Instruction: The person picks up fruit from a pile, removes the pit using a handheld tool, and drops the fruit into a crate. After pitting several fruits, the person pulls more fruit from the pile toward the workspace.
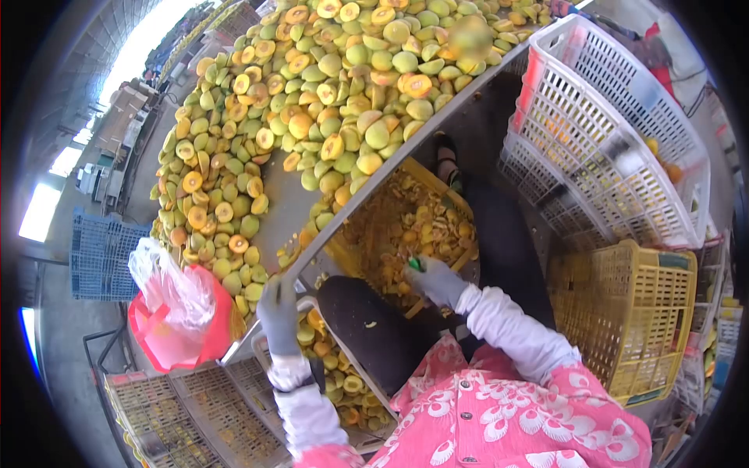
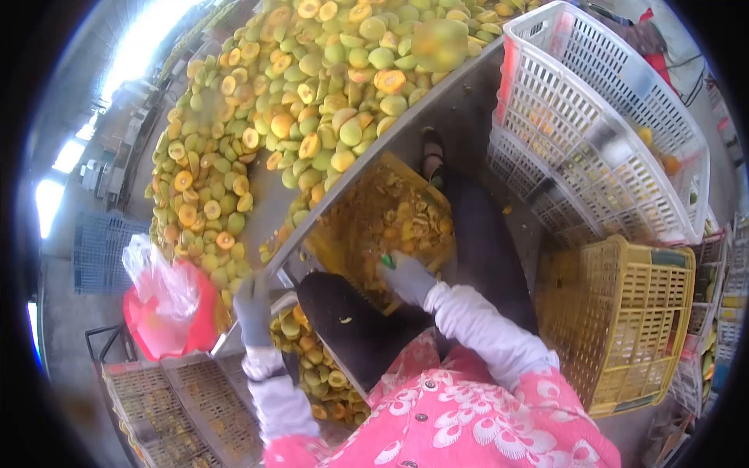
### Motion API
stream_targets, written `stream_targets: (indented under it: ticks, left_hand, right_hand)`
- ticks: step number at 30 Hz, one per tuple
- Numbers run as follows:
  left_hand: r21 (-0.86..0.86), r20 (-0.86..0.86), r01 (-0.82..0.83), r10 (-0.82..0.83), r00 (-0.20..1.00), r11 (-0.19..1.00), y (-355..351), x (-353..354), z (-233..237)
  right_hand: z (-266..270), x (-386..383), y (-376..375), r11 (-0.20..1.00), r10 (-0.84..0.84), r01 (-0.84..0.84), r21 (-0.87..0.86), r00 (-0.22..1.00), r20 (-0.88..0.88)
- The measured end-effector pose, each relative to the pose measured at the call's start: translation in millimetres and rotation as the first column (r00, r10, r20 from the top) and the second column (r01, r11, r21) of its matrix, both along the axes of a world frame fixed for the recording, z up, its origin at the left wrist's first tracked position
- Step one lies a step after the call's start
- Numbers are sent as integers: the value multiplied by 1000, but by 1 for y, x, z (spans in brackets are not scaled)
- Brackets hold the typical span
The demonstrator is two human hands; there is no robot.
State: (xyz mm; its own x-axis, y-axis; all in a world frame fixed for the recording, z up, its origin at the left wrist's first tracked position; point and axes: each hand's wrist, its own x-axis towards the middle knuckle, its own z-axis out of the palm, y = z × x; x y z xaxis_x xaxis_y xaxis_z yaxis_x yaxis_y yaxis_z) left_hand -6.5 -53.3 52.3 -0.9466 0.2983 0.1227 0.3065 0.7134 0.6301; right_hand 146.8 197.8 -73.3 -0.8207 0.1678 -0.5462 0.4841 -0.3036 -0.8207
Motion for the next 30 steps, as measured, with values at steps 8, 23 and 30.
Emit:
stream_targets:
  ticks: [8,23,30]
  left_hand:
    - [-634,39,312,-373,927,708,149,-212,-66]
    - [-138,-8,264,-268,963,955,80,-203,-86]
    - [698,402,250,-656,639,671,113,5,-11]
  right_hand:
    - [-17,25,28,934,-189,223,-279,971,144]
    - [12,33,23,997,-82,82,4,996,20]
    - [106,8,15,933,-31,105,343,976,-214]
